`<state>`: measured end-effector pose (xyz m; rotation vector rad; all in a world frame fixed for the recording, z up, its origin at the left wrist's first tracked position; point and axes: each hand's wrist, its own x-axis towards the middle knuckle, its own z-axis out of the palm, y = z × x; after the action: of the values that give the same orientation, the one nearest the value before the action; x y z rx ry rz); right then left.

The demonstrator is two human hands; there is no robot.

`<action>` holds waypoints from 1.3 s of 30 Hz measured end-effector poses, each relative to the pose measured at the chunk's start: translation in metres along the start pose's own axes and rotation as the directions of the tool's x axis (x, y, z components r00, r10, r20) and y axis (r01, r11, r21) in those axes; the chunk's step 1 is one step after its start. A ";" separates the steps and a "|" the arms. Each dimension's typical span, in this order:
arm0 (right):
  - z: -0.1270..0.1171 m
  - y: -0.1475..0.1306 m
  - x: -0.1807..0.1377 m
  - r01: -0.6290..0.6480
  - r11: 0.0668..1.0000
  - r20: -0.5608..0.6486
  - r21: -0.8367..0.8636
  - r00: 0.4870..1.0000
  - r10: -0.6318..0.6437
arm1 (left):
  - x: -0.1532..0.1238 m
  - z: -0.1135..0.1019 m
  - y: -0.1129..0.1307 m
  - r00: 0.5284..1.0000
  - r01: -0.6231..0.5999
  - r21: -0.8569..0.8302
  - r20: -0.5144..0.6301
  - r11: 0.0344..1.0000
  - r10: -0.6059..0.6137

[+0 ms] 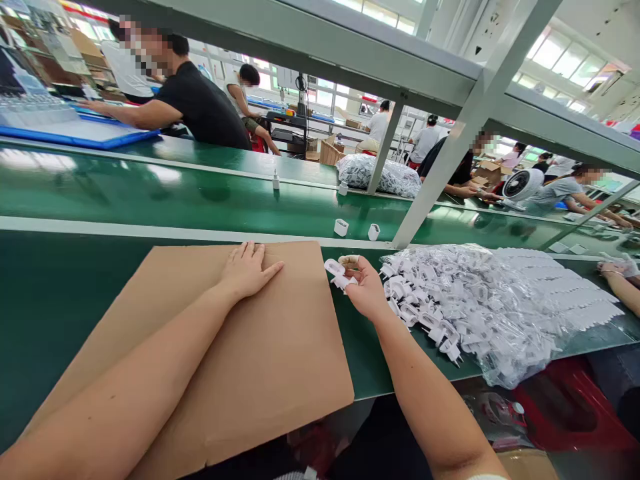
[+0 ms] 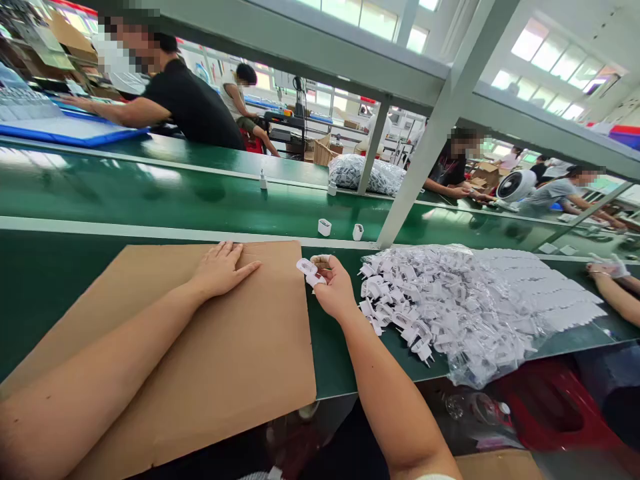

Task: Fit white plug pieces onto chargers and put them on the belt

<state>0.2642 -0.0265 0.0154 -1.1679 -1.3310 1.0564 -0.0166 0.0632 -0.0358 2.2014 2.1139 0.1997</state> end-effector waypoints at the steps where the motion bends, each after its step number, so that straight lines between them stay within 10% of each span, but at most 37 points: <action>1: 0.001 -0.002 0.000 -0.023 0.997 -0.011 0.074 1.000 0.024 | 0.000 0.000 0.000 1.000 -0.002 -0.005 -0.003 1.000 0.002; 11: 0.005 -0.014 -0.003 -0.269 0.836 0.143 0.479 0.963 0.228 | -0.001 -0.004 0.002 1.000 0.018 -0.016 0.024 1.000 -0.017; 19: 0.019 -0.009 -0.021 0.060 0.993 0.187 -0.099 0.981 -0.041 | -0.003 -0.007 0.007 0.999 0.048 -0.055 0.018 0.997 -0.047; 25: 0.022 -0.004 -0.033 0.497 0.659 0.543 -0.565 0.825 -0.156 | 0.036 -0.020 0.019 0.979 -0.057 -0.166 -0.201 0.985 0.023; 33: 0.026 0.004 -0.030 0.432 0.699 0.511 -0.570 0.853 -0.110 | 0.136 -0.020 0.081 0.933 -0.358 -0.265 -0.134 0.895 0.334; 39: 0.022 0.004 -0.028 0.464 0.682 0.516 -0.565 0.844 -0.146 | 0.149 -0.033 0.094 0.934 -0.357 -0.278 -0.078 0.892 0.350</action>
<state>0.2426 -0.0533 0.0056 -1.1673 -2.3255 0.5786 0.0767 0.2067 0.0158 2.3850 1.5504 0.5262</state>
